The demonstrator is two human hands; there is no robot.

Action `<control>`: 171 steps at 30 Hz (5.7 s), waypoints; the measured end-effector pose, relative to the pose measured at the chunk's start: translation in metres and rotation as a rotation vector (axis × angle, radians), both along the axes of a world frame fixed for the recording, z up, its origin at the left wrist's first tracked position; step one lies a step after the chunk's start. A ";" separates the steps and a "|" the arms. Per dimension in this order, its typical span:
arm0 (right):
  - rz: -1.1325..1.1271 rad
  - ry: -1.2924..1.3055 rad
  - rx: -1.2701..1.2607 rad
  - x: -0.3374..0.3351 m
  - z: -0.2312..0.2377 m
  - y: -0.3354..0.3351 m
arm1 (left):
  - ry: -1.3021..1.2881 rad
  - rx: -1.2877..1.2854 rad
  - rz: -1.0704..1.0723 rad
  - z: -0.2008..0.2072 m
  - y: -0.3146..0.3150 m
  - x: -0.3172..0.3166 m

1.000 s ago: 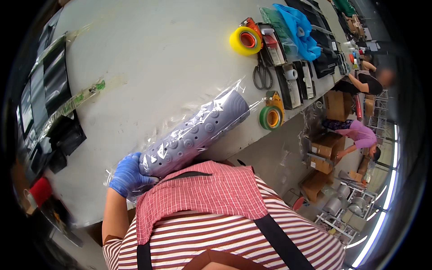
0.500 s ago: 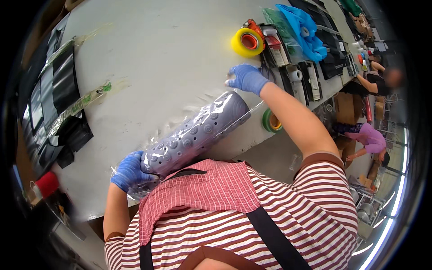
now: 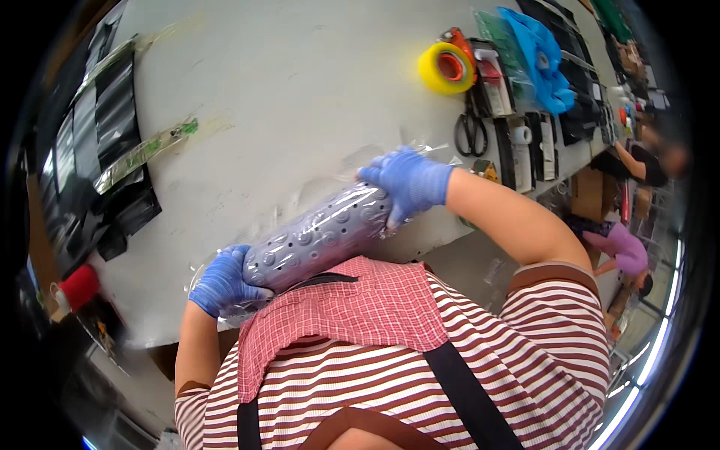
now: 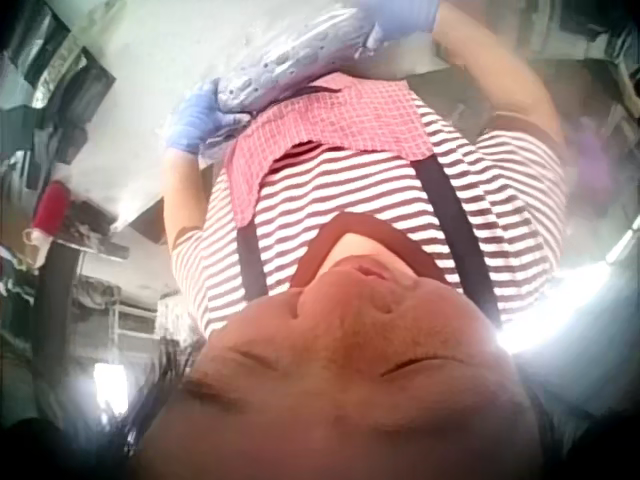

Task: The person rolls plastic mats, wraps them in clear film, and then inserts them into black plastic sleeves, sealing them with shipping labels.

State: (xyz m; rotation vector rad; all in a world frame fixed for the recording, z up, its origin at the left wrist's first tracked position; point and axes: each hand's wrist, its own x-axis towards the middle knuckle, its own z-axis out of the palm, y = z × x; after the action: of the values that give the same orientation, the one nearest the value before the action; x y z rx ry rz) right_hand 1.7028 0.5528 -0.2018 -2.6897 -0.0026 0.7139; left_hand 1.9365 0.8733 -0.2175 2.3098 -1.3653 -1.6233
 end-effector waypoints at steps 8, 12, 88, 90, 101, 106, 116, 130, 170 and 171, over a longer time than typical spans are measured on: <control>-0.201 0.295 0.103 -0.009 -0.007 -0.017 | 0.040 -0.029 0.218 -0.011 0.060 0.019; -0.342 0.395 0.251 -0.003 -0.011 -0.029 | 0.142 0.017 0.377 -0.013 0.062 0.027; -1.063 -0.369 -0.288 0.002 -0.055 0.041 | -0.314 -1.038 0.497 -0.047 0.138 0.125; -1.074 -0.324 -0.329 0.017 -0.048 0.066 | -0.455 -1.136 0.527 -0.042 0.160 0.177; -1.139 -0.318 -0.469 0.033 -0.058 0.098 | -0.984 -0.510 0.808 -0.052 0.249 0.474; -1.221 -0.358 -0.404 0.031 -0.042 0.115 | -1.029 -0.411 0.681 -0.034 0.178 0.517; -1.170 -0.263 -0.454 0.050 -0.021 0.097 | -1.119 0.188 0.270 -0.025 0.127 0.552; -1.106 -0.433 -0.429 0.020 -0.058 0.094 | -1.197 -0.021 0.122 0.012 0.268 0.432; -1.127 -0.401 -0.453 0.020 -0.059 0.094 | -1.174 -0.428 0.514 -0.042 0.286 0.476; -1.133 -0.404 -0.456 0.018 -0.057 0.094 | -1.182 -0.366 0.534 -0.029 0.279 0.475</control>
State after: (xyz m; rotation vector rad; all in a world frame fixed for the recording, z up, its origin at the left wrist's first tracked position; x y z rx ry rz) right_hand 1.7203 0.6471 -0.2591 -2.5432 1.5663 -0.2132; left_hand 2.4120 1.1519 -0.2461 3.0025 -0.7687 0.2273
